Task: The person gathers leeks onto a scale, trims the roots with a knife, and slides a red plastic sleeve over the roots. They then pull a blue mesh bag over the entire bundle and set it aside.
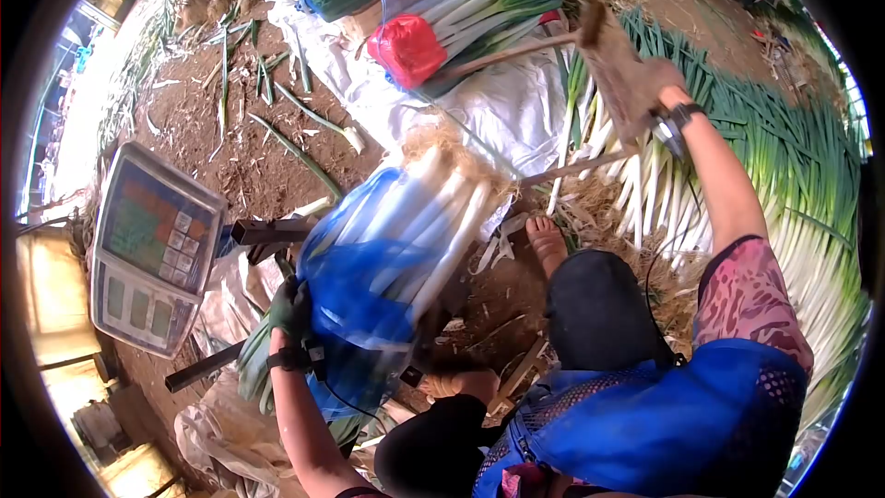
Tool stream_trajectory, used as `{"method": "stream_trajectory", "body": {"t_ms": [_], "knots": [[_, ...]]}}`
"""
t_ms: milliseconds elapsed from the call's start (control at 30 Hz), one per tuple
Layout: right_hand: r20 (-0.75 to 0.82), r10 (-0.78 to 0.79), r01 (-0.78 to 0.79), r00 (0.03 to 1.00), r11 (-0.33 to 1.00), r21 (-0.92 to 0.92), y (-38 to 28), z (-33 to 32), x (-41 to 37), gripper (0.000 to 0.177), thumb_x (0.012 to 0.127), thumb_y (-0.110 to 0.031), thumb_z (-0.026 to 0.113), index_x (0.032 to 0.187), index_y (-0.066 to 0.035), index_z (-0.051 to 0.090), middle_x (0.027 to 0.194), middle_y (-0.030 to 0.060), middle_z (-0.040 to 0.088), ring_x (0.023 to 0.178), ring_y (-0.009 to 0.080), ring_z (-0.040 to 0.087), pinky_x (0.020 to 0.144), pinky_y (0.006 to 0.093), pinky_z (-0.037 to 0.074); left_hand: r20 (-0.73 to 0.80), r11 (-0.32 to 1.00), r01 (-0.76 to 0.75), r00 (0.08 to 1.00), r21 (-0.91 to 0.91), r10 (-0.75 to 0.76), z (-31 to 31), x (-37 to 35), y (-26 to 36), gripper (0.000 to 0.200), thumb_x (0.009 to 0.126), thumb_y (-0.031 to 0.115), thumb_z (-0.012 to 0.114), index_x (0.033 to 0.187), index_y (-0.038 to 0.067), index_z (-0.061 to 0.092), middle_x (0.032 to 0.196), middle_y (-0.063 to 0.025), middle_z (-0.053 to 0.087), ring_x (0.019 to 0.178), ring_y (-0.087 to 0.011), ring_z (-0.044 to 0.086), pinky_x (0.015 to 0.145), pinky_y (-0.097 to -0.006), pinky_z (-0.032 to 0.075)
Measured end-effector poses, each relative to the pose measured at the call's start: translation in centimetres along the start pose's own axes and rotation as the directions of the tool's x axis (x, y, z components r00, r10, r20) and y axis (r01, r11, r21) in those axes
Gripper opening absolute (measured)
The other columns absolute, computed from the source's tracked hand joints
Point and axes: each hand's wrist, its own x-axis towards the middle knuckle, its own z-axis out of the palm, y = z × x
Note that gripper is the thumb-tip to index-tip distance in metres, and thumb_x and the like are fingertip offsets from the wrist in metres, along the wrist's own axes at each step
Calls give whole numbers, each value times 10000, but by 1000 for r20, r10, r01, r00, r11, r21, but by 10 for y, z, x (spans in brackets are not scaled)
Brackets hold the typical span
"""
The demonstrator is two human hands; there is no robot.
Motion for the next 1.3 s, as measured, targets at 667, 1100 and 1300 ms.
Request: {"method": "stream_trajectory", "body": {"t_ms": [667, 1100, 1300], "knots": [[201, 575, -598, 793, 672, 436, 209, 95, -228, 334, 939, -296, 470, 1075, -16, 592, 1069, 199, 592, 1013, 350, 574, 872, 408, 481, -359, 711, -281, 932, -645, 44, -99, -123, 247, 268, 968, 236, 500, 856, 21, 613, 759, -71, 627, 631, -147, 589, 599, -271, 495], [-568, -605, 739, 559, 51, 672, -58, -158, -359, 565, 888, -284, 660, 1349, -51, 430, 1209, 208, 588, 1119, 346, 591, 955, 389, 470, 6, 618, -273, 912, -738, 410, 89, -191, 453, 288, 979, 223, 558, 1107, -29, 614, 990, -34, 646, 850, -102, 589, 746, -240, 492], [-246, -547, -112, 800, -539, 835, -12, -157, -332, 420, 932, -370, 594, 1181, -32, 615, 1039, 72, 674, 909, 163, 643, 835, 294, 520, -147, 609, -349, 923, -712, 357, 82, -234, 437, 343, 986, 260, 540, 1208, 1, 580, 1070, -63, 660, 974, -164, 629, 845, -314, 503]]}}
